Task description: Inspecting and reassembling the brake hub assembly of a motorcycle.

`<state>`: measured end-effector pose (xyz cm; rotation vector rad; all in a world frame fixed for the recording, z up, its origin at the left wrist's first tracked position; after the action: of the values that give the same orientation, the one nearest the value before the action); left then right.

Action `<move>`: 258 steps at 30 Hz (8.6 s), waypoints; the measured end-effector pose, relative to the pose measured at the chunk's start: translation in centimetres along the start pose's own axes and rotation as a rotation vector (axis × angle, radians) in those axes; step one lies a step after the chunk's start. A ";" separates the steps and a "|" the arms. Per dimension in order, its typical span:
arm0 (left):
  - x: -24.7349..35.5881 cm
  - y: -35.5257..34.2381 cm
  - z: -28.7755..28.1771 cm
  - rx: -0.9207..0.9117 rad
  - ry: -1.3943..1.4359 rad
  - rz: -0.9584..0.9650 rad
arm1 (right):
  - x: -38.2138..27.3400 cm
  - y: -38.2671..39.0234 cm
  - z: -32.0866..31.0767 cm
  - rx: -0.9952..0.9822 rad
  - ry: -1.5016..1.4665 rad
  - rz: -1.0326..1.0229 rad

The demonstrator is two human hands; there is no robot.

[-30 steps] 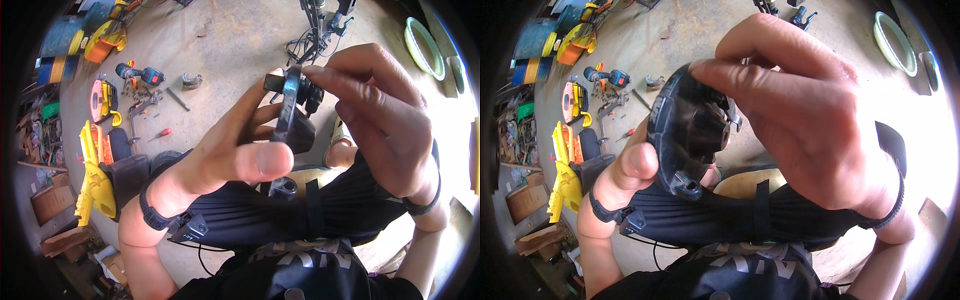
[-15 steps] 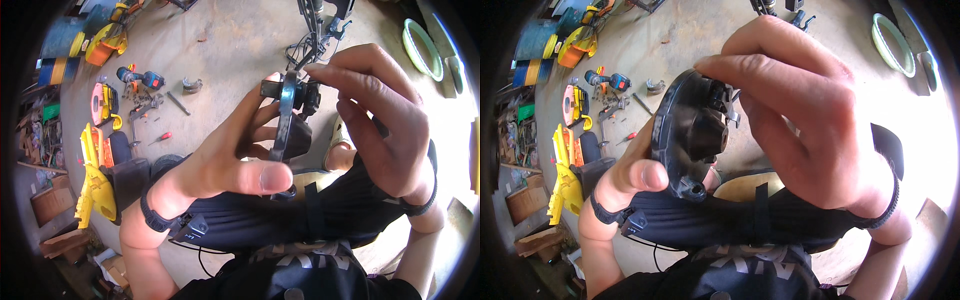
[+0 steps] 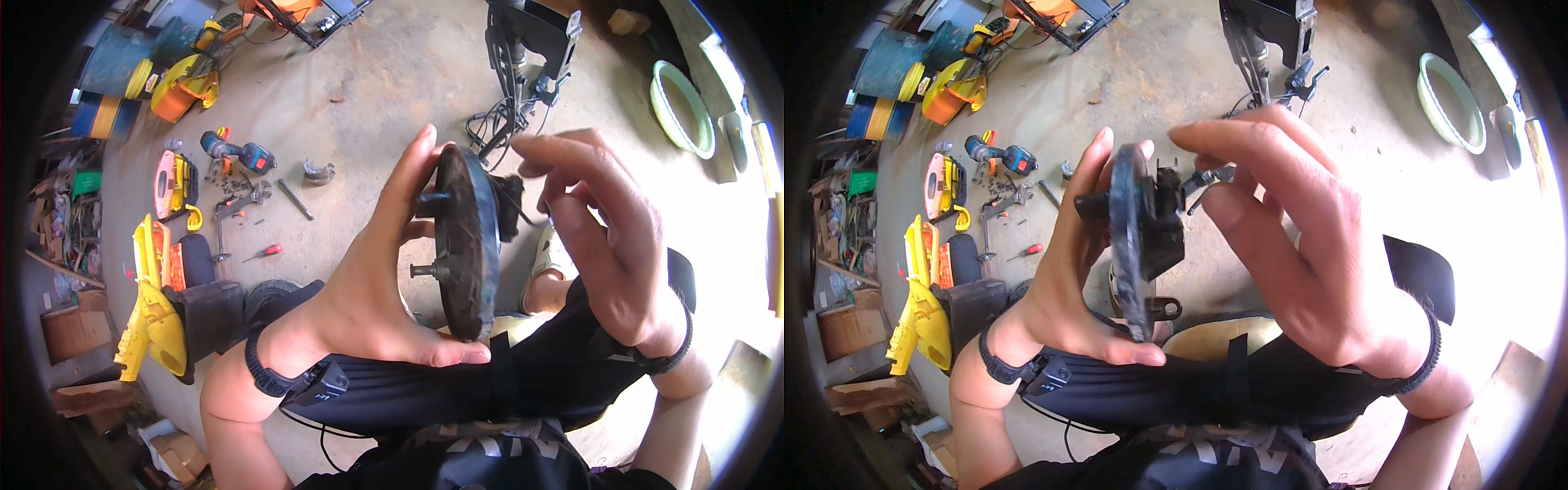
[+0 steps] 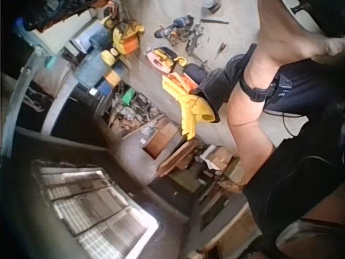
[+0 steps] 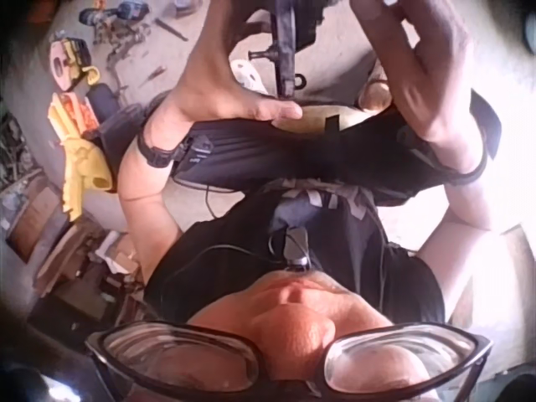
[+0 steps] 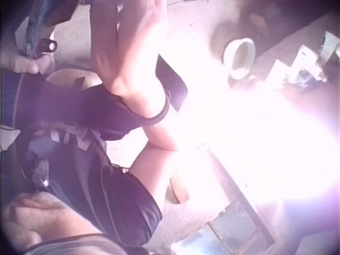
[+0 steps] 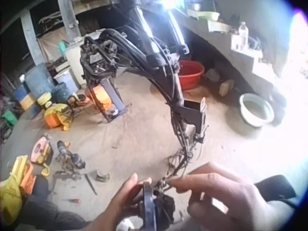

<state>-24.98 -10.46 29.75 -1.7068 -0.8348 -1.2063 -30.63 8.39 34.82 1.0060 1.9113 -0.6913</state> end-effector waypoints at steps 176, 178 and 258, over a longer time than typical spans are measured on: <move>-34.9 32.3 -32.5 1.336 0.466 -0.514 | 13.7 -7.4 7.1 -0.056 0.459 0.293; -30.1 28.8 -29.5 1.124 0.479 -0.529 | 12.7 -6.7 6.0 -0.044 0.391 0.277; 1.2 0.2 4.2 0.163 1.403 -0.545 | 4.5 -1.9 -1.3 0.318 -0.991 0.138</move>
<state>-22.89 -6.70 30.15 -0.1849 -0.4294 -2.1414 -34.21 10.11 31.65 0.7437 0.8793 -1.1592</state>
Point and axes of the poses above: each hand's wrist, its own y-axis away from the middle knuckle, its own z-axis out of the palm, x = y × z, the point moved 7 cm from there along -y, towards the middle knuckle, and after that the axes turned 10 degrees about z, right-handed, at the moved point
